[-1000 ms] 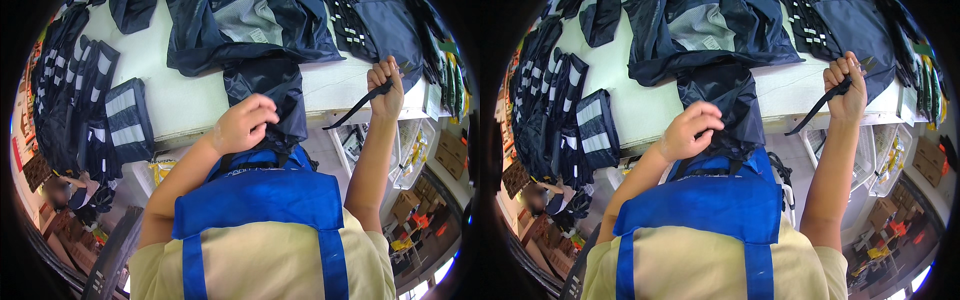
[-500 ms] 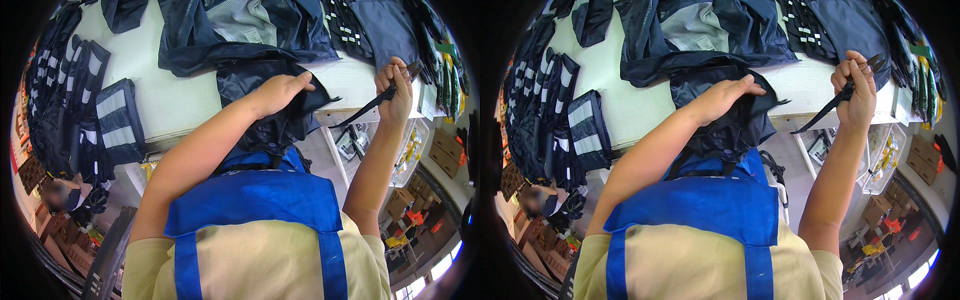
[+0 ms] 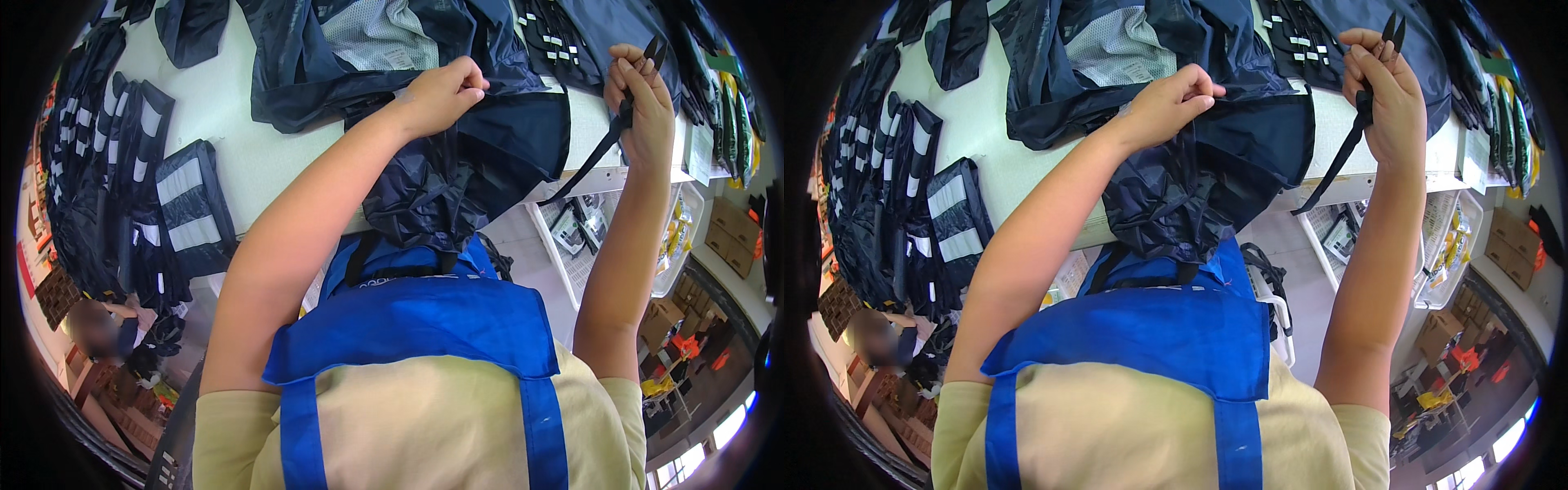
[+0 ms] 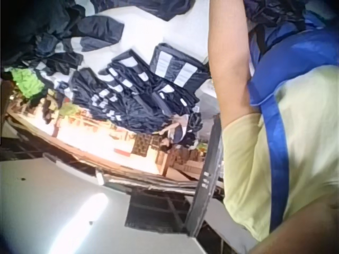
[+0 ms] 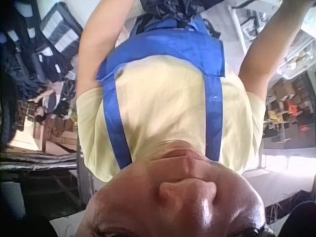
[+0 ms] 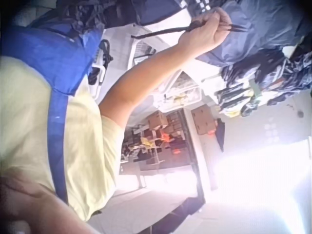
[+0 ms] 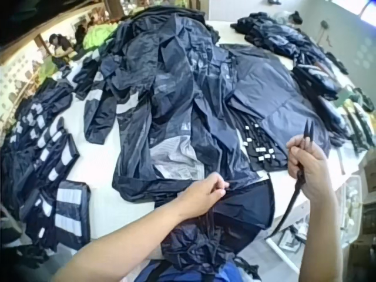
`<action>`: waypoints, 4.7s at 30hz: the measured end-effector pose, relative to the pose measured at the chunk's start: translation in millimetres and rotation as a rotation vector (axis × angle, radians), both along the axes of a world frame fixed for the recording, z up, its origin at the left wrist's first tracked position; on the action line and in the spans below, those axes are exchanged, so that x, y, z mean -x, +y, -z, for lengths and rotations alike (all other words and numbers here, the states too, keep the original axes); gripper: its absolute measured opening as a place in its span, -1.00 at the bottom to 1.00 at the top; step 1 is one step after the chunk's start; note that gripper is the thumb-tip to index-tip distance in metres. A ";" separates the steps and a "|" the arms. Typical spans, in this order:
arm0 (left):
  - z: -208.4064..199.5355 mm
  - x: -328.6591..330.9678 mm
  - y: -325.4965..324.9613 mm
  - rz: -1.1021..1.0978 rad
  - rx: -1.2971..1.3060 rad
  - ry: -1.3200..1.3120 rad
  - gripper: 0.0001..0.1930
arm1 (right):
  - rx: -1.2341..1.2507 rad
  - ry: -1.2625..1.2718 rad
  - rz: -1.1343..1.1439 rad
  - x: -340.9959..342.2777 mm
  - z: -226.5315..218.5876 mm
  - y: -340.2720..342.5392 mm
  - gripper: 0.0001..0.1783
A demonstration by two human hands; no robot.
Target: The person folds several dark-colored garments on a white table. They smooth the fabric, fold the sleeves and body, and stack the folded items. The person handles the garments one at a time, turning them over as needed to complete the folds.
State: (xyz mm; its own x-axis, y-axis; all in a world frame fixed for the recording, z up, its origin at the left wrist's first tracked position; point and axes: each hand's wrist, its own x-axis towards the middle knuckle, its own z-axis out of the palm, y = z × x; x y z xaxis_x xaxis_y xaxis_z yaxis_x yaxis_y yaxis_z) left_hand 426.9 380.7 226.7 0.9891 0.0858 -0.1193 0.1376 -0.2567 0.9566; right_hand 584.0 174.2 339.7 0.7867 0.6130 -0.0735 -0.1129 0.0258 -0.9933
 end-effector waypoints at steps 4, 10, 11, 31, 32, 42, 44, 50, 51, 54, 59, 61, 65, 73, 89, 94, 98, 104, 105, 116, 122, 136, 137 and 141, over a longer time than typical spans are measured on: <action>-25.4 -3.8 -2.5 0.149 -0.044 0.052 -0.55 | -0.205 0.054 -0.200 8.9 -11.5 10.7 -0.77; -28.2 -8.0 5.0 0.101 -0.085 0.116 -0.78 | 0.401 -0.614 0.175 -2.8 -4.2 17.7 -0.58; -25.7 -7.3 8.5 0.039 -0.054 0.121 -0.77 | 0.506 -0.806 0.259 3.9 -3.4 21.2 -0.60; -37.4 -5.1 4.8 -0.147 0.272 0.193 -0.78 | 0.739 -0.865 -0.321 69.6 79.1 31.1 -0.77; -39.1 -4.1 5.3 -0.155 0.272 0.198 -0.78 | 0.743 -0.890 -0.319 68.8 80.3 31.7 -0.77; -97.7 233.5 86.9 -0.433 0.314 0.330 -0.79 | 0.804 -0.505 0.442 -30.3 91.0 -76.5 -0.63; -92.0 327.3 80.5 -0.422 0.309 0.578 -0.86 | 0.851 -0.537 0.459 -46.3 101.7 -83.5 -0.58; -41.7 698.0 17.9 -0.500 0.118 1.768 -0.76 | 0.956 -0.562 0.392 -60.1 115.1 -79.0 -0.52; -49.6 712.3 -2.4 -0.460 -0.022 1.907 -0.75 | 1.071 -0.741 0.411 -56.4 111.7 -73.4 -0.50; -60.2 733.5 -35.9 -0.317 -0.397 2.081 -0.73 | 1.196 -1.153 0.452 -31.6 95.9 -61.9 -0.41; -55.6 512.7 5.1 -0.183 -0.683 1.555 -0.62 | 0.539 -0.272 0.452 66.5 98.3 -70.1 -0.37; -62.0 393.8 6.0 -0.252 -0.606 0.849 -0.64 | 0.402 0.113 0.417 115.4 110.3 -63.3 -0.43; -49.7 199.6 1.5 -0.198 -0.625 -0.075 -0.53 | 0.171 0.493 0.228 129.4 113.2 -55.5 -0.56; 19.2 150.9 -26.1 0.021 -0.545 -0.153 -0.59 | 0.679 -0.881 -0.508 176.6 70.3 19.5 -0.16; 13.7 143.2 5.2 0.178 -0.961 -0.040 -0.36 | 0.695 -1.230 -0.654 171.1 86.1 -33.7 -0.38; 14.5 149.2 12.6 0.285 -1.013 -0.016 -0.38 | 0.710 -0.476 -0.519 163.1 109.5 8.7 -0.57; 14.3 158.7 30.5 -0.318 0.331 0.015 -0.62 | 0.802 -0.490 -0.236 164.9 115.7 45.7 -0.60; -36.2 153.1 -28.1 0.051 -0.796 -0.080 -0.68 | 0.903 -0.491 -0.147 168.8 109.0 56.1 -0.55; -22.7 152.4 -30.9 0.054 -0.838 -0.057 -0.65 | 0.786 -0.711 -0.177 170.1 100.1 55.9 -0.54; 8.0 138.1 4.9 -0.159 -0.304 0.188 -0.80 | 0.421 -1.248 -0.448 165.1 77.3 42.2 -0.59; -50.6 129.0 -27.3 -0.072 -1.064 -0.026 -0.76 | 0.456 -0.926 -0.611 146.7 124.4 40.1 -0.68; 4.6 130.6 -28.7 -0.043 -0.941 -0.161 -0.78 | 0.581 -0.696 -0.374 56.8 84.6 61.6 -0.83; 6.3 128.2 -24.9 -0.007 -0.929 -0.121 -0.78 | 0.641 -0.726 -0.365 54.1 85.3 67.0 -0.84; -6.9 106.7 -4.9 -0.005 -0.705 0.109 -0.74 | 0.439 -1.086 -0.140 90.5 81.0 67.4 -0.79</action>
State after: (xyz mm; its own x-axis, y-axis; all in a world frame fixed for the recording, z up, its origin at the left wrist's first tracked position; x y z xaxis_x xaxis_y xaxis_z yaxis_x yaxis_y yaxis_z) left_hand 320.2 375.8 233.6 0.9741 0.1832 -0.1324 0.2259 -0.8086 0.5433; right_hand 493.5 241.6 258.8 0.4949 0.7876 0.3671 0.8223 -0.2879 -0.4908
